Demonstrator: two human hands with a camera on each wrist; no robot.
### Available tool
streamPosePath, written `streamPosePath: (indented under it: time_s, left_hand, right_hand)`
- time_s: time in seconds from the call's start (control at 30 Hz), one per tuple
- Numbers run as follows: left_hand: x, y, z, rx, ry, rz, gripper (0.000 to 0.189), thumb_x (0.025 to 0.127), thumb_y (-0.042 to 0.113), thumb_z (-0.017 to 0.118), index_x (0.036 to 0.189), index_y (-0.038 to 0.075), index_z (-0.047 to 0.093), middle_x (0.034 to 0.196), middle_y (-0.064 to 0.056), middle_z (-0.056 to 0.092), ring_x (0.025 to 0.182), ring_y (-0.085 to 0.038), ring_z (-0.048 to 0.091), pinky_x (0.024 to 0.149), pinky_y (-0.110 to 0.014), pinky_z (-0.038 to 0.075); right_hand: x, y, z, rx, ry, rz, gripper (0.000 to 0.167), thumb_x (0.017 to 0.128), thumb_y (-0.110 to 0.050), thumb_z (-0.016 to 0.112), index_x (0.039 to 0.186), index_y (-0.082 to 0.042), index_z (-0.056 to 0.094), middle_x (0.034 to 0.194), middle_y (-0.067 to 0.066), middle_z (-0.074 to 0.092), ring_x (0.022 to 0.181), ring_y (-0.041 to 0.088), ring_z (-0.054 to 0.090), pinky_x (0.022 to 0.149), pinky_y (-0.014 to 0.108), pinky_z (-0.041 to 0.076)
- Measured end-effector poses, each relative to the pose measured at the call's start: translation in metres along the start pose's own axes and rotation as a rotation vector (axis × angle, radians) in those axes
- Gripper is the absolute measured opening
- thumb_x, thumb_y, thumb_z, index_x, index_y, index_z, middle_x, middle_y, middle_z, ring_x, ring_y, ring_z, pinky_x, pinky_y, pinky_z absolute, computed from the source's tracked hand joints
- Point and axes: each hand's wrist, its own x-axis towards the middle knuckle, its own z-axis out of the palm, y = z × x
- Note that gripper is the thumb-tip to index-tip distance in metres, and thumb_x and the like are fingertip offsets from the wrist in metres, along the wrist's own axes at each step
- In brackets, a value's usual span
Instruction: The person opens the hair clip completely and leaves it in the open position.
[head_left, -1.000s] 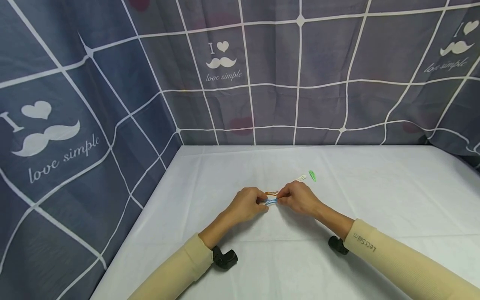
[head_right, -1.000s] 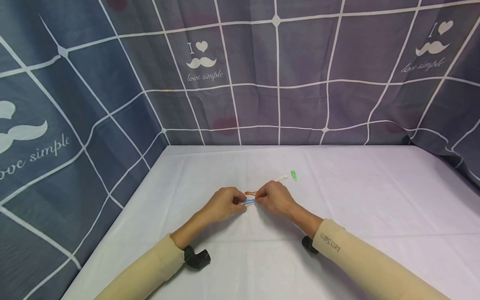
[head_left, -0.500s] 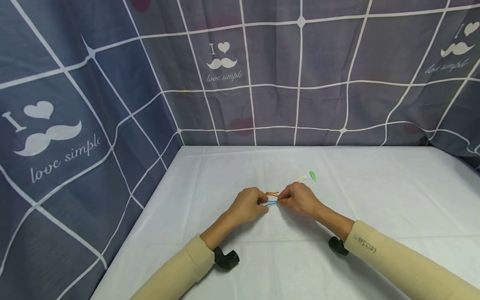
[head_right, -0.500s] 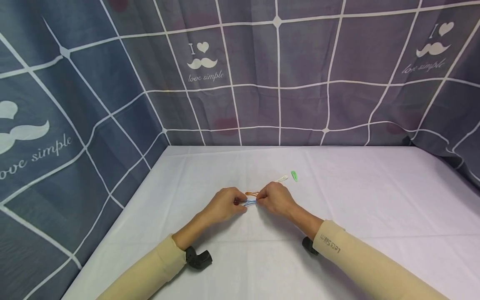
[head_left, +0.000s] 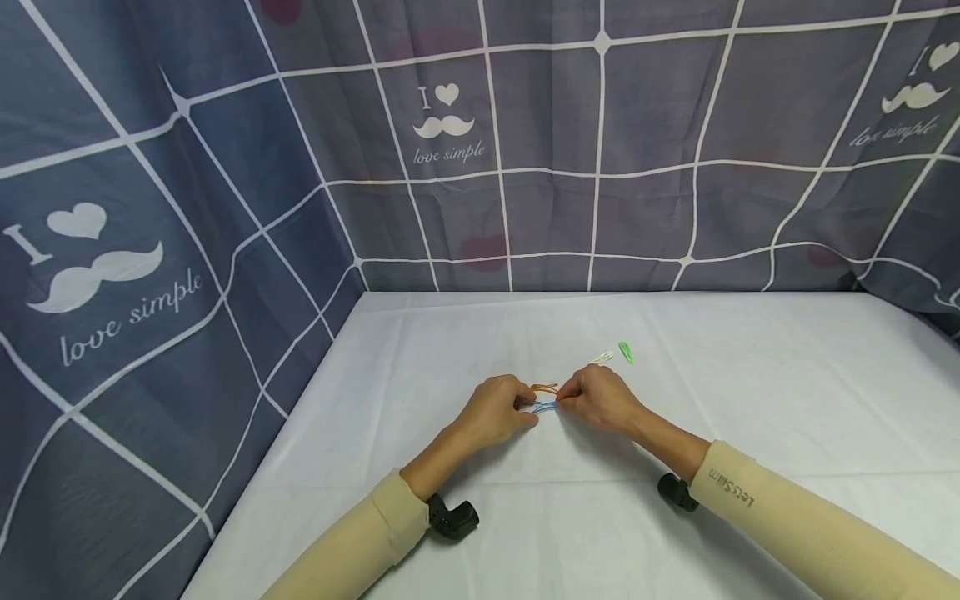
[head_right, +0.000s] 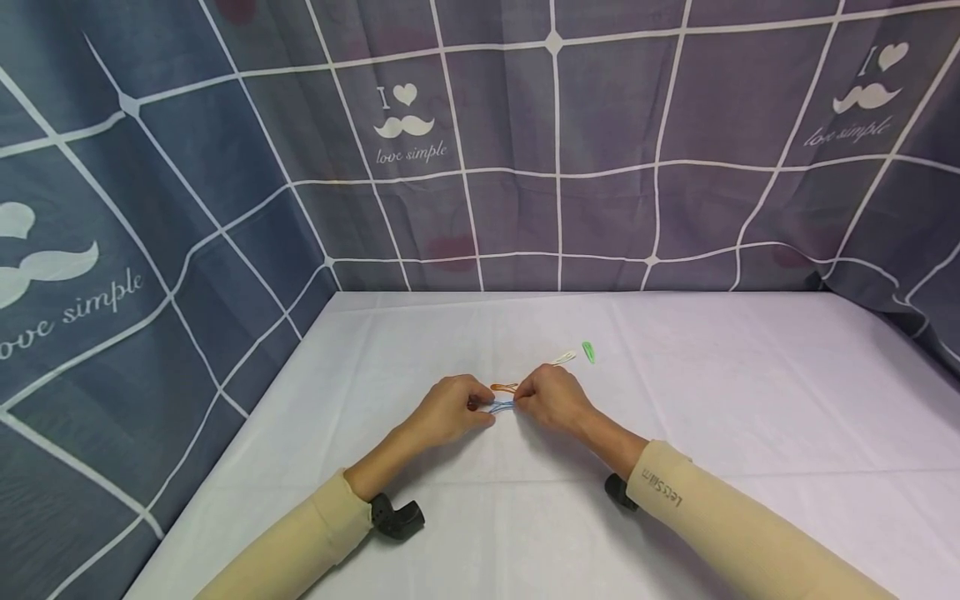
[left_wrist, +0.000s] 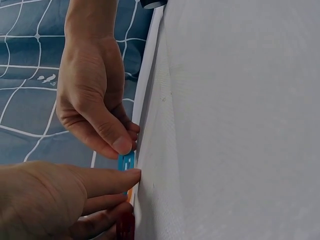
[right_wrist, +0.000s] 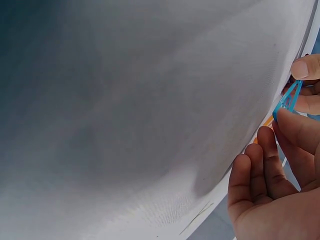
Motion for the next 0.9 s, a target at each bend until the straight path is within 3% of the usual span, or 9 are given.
streamPosePath:
  time_s: [0.43,0.9]
  left_hand:
    - [-0.0016,0.0012,-0.0008,-0.018,0.003,0.001,0.025,0.082,0.012,0.079,0.104,0.002,0.075,0.091,-0.001,0.064,0.077,-0.01,0.055,0.069,-0.025,0.045]
    - [-0.0016,0.0003,-0.0002,-0.032,0.004,-0.013,0.023,0.082,0.012,0.079,0.103,0.003,0.076,0.089,0.001,0.063,0.077,-0.01,0.054,0.069,-0.025,0.045]
  right_hand:
    - [0.0001,-0.0017,-0.0004,-0.018,-0.029,-0.008,0.006,0.079,-0.001,0.075,0.083,-0.003,0.079,0.087,0.005,0.074,0.079,0.014,0.061,0.068,0.032,0.048]
    - [-0.0015,-0.0026,-0.0002,-0.013,-0.024,-0.006,0.007,0.081,0.001,0.074,0.085,-0.003,0.078,0.088,0.005,0.074,0.081,0.017,0.062,0.07,0.033,0.048]
